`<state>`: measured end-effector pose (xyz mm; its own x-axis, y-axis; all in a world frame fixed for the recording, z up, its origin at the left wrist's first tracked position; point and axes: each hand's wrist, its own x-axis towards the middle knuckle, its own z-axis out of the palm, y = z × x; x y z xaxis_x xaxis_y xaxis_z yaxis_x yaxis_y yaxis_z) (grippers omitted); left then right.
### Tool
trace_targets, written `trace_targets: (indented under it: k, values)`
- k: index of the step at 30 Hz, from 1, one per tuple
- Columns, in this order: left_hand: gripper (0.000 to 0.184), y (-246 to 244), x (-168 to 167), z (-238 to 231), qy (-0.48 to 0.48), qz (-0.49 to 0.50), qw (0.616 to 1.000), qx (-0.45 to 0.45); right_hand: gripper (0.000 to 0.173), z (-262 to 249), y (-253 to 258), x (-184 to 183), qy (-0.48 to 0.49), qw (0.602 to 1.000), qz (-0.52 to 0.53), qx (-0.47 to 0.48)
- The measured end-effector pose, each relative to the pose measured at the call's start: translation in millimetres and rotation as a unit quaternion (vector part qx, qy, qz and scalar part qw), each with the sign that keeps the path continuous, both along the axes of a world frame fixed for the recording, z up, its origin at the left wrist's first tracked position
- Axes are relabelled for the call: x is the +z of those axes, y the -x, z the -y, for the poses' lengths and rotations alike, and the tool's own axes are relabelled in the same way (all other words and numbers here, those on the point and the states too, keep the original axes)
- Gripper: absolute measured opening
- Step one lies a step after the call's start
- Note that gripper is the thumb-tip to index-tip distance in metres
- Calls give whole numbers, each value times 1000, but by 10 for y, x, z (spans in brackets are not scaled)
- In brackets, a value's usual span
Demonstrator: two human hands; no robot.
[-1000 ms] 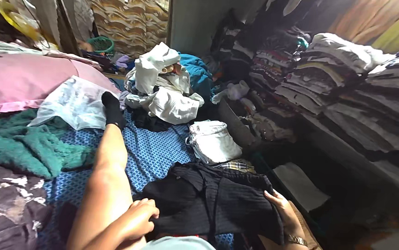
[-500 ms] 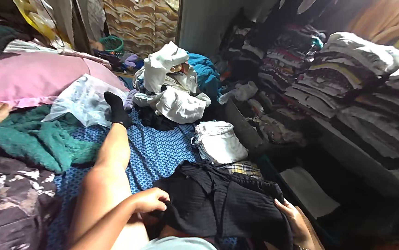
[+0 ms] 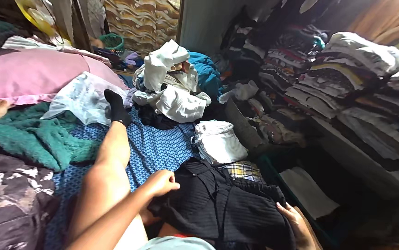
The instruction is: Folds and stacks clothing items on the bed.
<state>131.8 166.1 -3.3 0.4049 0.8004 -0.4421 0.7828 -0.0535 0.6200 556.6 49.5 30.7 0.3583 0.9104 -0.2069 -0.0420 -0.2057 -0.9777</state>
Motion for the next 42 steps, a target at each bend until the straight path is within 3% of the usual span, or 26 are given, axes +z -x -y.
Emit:
trace_targets:
  k: [3, 5, 8, 11, 15, 17, 20, 25, 30, 31, 35, 39, 42]
  values:
    - [38, -230, 46, -223, -109, 1, 993, 34, 23, -17, 20, 28, -2, 1000, 0, -3]
    - [62, -377, -1, -376, -155, 18, 988, 6, 25, -14, 5, 18, -8, 1000, -6, 3]
    - [89, -517, -7, -584, -133, 40, 989, -46, 24, -5, 22, 34, -3, 1000, 0, -1]
    - [71, -569, 32, -725, -125, 29, 989, -78, 25, 17, 23, 17, -8, 1000, -11, 2]
    - [41, -526, 155, -686, -200, 40, 975, -88, 26, 29, 28, 26, -8, 1000, -1, -1]
    - [31, -457, 123, -552, -315, 106, 941, -55, 25, 25, 45, 36, -8, 1000, -3, -6]
    - [15, -371, -131, -343, -480, 178, 858, -43, 26, 35, 21, -20, -17, 1000, -11, -7]
    - [10, -204, -560, -181, -523, 154, 830, -119, 23, -8, -85, -163, -30, 999, -27, 18]
    - [17, -212, -609, -170, -612, 171, 771, -39, 24, -6, -16, -54, -32, 999, -26, 12]
    - [17, -190, -615, -162, -600, 155, 783, -63, 25, 3, -1, -28, -30, 999, -26, 9]
    - [25, -83, -497, -129, -417, 118, 886, -163, 25, 11, 0, 5, -22, 1000, -12, 5]
    - [27, -73, -194, -148, -251, 79, 957, -126, 24, 8, 16, -35, -27, 1000, -14, 4]
    - [33, -257, -10, -200, -231, 44, 970, -60, 24, 7, 30, -17, -30, 999, -25, 3]
